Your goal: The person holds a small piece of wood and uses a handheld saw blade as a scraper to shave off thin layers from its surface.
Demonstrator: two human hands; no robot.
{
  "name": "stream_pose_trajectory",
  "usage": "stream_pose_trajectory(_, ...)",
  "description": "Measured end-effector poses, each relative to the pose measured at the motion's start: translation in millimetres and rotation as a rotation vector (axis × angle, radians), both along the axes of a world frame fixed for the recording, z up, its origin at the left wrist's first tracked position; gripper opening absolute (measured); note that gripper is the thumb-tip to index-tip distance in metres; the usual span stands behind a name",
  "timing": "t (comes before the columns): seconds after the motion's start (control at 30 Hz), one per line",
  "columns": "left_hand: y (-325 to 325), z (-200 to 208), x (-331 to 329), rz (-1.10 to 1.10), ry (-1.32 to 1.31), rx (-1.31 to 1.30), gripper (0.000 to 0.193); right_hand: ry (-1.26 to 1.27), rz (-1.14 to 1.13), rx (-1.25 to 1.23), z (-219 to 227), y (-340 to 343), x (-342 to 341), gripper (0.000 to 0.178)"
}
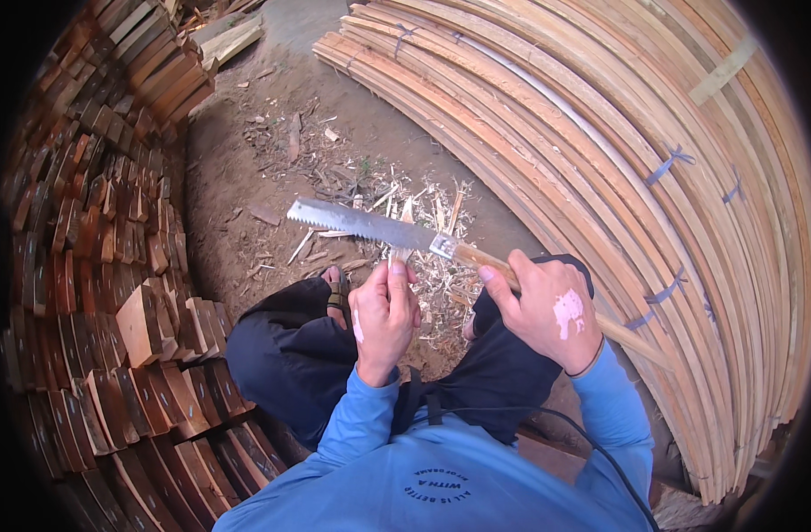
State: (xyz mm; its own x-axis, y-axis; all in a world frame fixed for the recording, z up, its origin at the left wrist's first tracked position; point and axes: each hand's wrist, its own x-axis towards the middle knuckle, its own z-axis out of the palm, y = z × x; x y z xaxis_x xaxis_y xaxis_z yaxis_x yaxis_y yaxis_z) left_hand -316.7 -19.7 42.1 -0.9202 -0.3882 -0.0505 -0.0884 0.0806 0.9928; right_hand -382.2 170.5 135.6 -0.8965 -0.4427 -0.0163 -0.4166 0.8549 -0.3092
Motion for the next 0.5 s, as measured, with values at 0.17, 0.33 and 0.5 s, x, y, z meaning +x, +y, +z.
stream_pose_trajectory(0.17,-3,-17,0,0.064,0.042,-0.191,0.024,0.016,0.053,0.043,5,2,11,0.044)
stream_pose_trajectory(0.33,-2,-16,-2,0.073,0.008,-0.173,0.026,-0.012,0.045,0.056,-4,3,4,0.046)
stream_pose_trajectory(0.5,0,-22,-4,0.095,-0.013,-0.156,0.028,0.065,0.042,0.081,-22,5,-6,0.049)
